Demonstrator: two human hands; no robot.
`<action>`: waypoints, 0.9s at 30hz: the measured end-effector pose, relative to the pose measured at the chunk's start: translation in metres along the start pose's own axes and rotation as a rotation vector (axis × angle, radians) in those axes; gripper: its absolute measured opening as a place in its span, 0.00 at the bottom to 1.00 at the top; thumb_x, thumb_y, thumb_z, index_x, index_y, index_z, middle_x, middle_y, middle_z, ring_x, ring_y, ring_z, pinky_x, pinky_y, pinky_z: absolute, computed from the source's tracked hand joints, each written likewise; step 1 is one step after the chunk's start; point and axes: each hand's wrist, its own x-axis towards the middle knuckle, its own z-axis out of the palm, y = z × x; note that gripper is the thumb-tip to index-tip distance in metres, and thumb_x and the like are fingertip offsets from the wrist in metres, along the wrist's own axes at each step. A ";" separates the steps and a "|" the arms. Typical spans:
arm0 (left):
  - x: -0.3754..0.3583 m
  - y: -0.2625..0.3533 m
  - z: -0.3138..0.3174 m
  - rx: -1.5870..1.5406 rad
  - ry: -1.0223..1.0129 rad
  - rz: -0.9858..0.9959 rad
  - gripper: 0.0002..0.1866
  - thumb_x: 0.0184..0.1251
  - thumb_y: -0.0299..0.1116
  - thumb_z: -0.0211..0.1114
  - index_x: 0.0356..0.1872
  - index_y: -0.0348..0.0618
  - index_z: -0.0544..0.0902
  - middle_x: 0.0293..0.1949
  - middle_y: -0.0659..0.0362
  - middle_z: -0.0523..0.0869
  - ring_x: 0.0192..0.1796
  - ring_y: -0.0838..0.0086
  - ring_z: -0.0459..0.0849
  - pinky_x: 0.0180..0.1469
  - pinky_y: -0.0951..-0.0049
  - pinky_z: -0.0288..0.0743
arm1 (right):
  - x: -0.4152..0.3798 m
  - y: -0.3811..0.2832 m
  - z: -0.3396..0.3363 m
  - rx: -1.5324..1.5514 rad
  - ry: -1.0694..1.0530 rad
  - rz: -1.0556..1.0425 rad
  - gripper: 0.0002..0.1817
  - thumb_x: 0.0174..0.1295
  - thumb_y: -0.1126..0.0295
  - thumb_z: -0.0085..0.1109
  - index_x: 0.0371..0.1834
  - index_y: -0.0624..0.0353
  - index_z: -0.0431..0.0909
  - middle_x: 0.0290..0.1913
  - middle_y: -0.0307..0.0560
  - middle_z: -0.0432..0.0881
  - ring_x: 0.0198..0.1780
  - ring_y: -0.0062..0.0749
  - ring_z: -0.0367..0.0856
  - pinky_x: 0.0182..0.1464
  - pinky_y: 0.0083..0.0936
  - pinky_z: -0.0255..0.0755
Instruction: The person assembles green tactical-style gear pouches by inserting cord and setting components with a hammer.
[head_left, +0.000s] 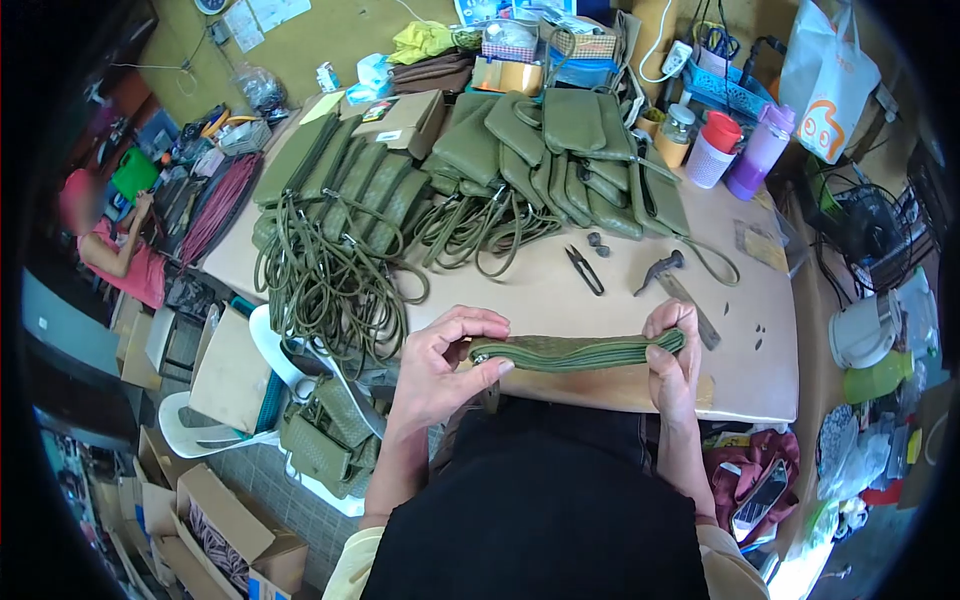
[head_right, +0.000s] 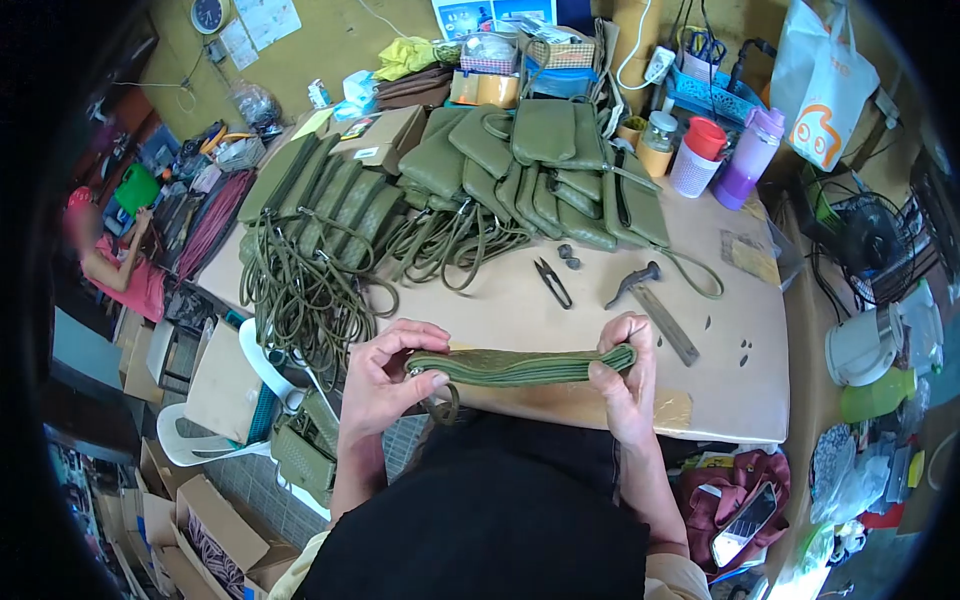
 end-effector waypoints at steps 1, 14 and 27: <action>-0.001 -0.003 -0.001 0.009 0.013 -0.054 0.17 0.52 0.26 0.75 0.44 0.35 0.85 0.46 0.56 0.83 0.45 0.79 0.81 0.45 0.81 0.75 | 0.000 0.000 0.000 0.011 0.014 0.011 0.19 0.51 0.65 0.62 0.38 0.55 0.61 0.35 0.39 0.59 0.38 0.23 0.59 0.41 0.21 0.56; -0.010 -0.036 0.058 0.015 0.356 0.148 0.09 0.58 0.21 0.70 0.36 0.35 0.79 0.44 0.55 0.80 0.41 0.80 0.79 0.38 0.81 0.77 | -0.014 -0.006 0.035 -0.339 -0.019 0.105 0.11 0.61 0.71 0.60 0.37 0.65 0.69 0.31 0.47 0.74 0.33 0.28 0.76 0.32 0.29 0.70; 0.009 -0.014 0.026 0.399 -0.104 -0.154 0.21 0.62 0.44 0.70 0.46 0.37 0.81 0.30 0.53 0.84 0.31 0.69 0.82 0.36 0.69 0.75 | 0.019 -0.037 0.008 -1.204 -0.565 -0.215 0.11 0.45 0.78 0.61 0.34 0.56 0.78 0.29 0.47 0.80 0.36 0.46 0.82 0.39 0.41 0.74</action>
